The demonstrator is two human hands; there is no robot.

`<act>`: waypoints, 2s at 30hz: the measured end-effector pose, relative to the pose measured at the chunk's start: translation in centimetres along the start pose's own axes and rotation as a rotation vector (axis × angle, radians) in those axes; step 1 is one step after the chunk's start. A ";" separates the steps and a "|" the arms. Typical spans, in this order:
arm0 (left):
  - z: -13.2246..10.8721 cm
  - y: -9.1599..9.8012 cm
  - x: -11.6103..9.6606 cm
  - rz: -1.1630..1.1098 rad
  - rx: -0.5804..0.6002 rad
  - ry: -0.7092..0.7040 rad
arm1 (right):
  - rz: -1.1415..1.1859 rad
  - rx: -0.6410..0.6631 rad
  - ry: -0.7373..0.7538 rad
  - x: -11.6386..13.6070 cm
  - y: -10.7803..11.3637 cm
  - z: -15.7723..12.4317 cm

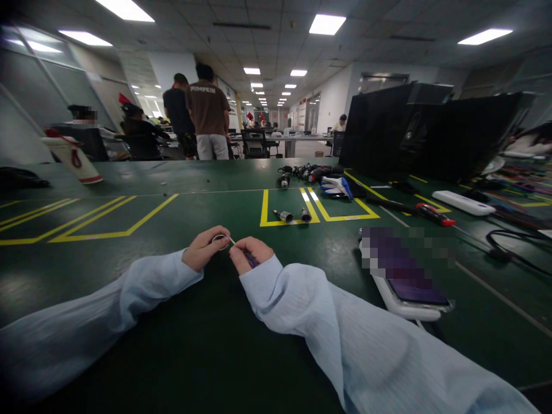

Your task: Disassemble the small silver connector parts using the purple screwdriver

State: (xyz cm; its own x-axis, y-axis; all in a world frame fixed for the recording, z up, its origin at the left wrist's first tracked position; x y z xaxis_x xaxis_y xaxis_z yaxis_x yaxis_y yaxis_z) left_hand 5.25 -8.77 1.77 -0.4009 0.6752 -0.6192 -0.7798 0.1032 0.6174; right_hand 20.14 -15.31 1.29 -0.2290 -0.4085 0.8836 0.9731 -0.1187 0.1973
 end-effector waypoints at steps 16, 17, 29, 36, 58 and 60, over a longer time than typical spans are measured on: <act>1.6 -0.3 1.6 0.238 -0.017 -0.067 | -0.333 -0.197 -0.080 -2.3 0.8 5.1; 2.0 -0.6 1.8 0.262 -0.005 -0.090 | -0.480 -0.175 -0.129 -2.6 1.2 6.1; 8.5 -5.0 3.9 0.402 0.178 -0.212 | -0.972 -0.036 -0.399 -5.8 4.8 11.6; 9.9 -6.3 4.8 0.305 0.250 -0.293 | -0.988 -0.010 -0.446 -6.5 5.0 12.5; 7.2 -4.9 1.5 0.356 -0.158 -0.492 | -0.535 -0.254 -0.087 -4.4 2.7 9.7; 6.3 -4.7 0.8 0.338 -0.146 -0.514 | -0.473 -0.250 -0.059 -4.2 1.5 9.0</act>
State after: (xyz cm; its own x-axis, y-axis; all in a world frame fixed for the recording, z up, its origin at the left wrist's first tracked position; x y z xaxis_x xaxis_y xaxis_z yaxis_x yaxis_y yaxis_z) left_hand 11.64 -4.08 1.40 -0.3827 0.9215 -0.0670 -0.7227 -0.2534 0.6430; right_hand 22.82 -5.64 1.70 -0.6323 -0.2079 0.7463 0.7270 -0.4921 0.4789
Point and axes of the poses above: each hand's wrist, its own z-axis towards the middle knuckle, its own y-axis out of the back of the hand, x = y × z, the point moved 2 cm from there along z, towards the middle knuckle, and after that the axes turned 9 degrees about -y, right-handed, at the moved point
